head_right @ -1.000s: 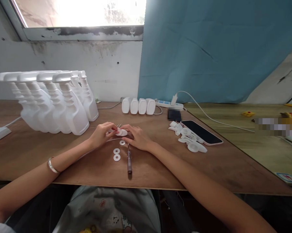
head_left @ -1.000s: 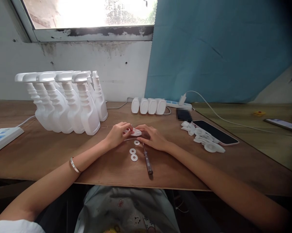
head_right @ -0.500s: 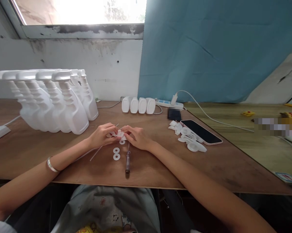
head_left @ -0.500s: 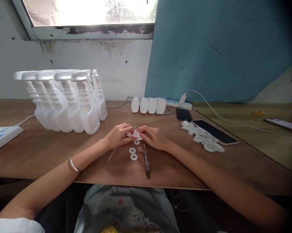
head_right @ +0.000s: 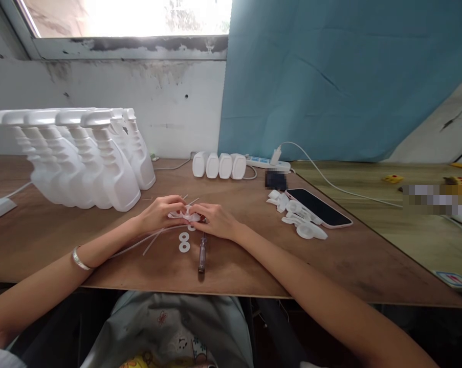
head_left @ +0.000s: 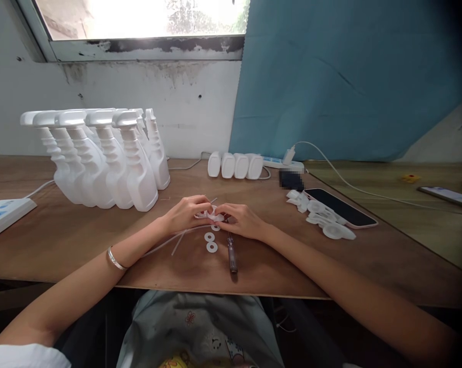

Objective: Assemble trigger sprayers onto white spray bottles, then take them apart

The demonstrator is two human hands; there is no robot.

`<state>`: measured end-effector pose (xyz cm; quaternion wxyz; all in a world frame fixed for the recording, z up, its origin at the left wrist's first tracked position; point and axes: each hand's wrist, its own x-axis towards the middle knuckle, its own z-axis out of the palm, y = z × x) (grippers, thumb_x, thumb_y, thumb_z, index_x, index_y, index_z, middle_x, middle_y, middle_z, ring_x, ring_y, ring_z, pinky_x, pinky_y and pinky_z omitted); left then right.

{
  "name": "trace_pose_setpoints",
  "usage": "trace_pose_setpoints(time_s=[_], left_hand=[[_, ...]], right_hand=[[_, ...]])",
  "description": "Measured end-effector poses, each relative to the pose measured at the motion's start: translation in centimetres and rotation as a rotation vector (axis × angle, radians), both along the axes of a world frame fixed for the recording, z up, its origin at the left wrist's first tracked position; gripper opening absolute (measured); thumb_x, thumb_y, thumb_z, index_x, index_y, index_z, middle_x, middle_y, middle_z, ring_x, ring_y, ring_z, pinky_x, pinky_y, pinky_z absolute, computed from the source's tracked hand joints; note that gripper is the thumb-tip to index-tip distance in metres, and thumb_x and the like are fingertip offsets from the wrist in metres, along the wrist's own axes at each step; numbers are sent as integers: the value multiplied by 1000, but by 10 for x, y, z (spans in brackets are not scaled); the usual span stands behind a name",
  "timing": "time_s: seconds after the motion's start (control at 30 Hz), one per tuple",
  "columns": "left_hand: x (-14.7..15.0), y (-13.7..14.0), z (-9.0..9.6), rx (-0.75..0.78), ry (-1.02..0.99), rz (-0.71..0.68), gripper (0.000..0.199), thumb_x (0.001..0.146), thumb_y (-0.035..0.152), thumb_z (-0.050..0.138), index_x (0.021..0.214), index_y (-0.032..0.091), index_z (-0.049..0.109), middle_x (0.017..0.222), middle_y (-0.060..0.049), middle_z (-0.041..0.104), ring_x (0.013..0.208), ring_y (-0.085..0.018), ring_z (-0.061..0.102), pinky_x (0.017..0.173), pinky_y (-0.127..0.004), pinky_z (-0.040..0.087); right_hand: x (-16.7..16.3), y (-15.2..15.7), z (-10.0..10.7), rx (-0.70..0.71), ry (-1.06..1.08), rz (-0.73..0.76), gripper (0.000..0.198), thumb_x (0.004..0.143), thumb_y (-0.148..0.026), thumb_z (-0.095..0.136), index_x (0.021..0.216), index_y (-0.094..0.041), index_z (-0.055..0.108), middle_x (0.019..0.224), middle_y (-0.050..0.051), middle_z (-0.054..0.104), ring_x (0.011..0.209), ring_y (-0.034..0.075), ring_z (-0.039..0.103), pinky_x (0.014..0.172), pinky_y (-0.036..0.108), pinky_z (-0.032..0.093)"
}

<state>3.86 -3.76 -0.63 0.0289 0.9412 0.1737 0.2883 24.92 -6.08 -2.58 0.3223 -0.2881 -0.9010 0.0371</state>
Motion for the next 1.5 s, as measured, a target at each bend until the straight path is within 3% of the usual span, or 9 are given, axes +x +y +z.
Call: trace_pose_setpoints(time_s=[0.33,0.6,0.8,0.97,1.3,1.5], left_hand=[[-2,10,-6,6,-13,-10,26,82,40,51,85,16,61,83,-6,62,74,-13,55,69,-22,42],[-2,1,2,-3,44,41,30,83,43,48,81,15,57,80,-5,59,71,-13,54,66,-23,41],[3,-3,-3,114,98,155,29,85,42,45,85,14,51,82,-7,58,78,-17,54,67,-27,44],[5,-4,-6,218,150,180,29,86,42,42,89,14,51,87,-8,58,81,-19,55,66,-28,45],[9,-6,-2,115,152,244,28,86,41,42,92,16,51,91,-8,56,82,-19,54,65,-28,44],[11,-6,-2,102,166,187,22,87,35,42,95,17,52,94,-8,56,83,-19,50,70,-30,43]], right_hand=[[-2,2,-2,-8,-6,-16,16,80,-28,51,94,-20,52,82,3,62,66,12,56,65,24,46],[-4,0,-1,49,-44,7,15,82,-29,49,94,-20,49,84,5,59,70,14,57,66,26,46],[-1,6,-14,-159,133,-97,41,76,-33,59,105,-22,33,86,3,60,72,15,60,67,31,50],[-3,7,-14,-224,184,-107,45,72,-31,62,104,-22,32,84,3,60,74,16,60,68,32,50],[-6,6,-13,-247,223,-134,43,72,-32,63,102,-22,34,80,1,59,67,14,59,65,30,50],[-5,8,-14,-247,219,-131,41,72,-30,62,102,-22,34,84,2,60,70,14,60,67,31,51]])
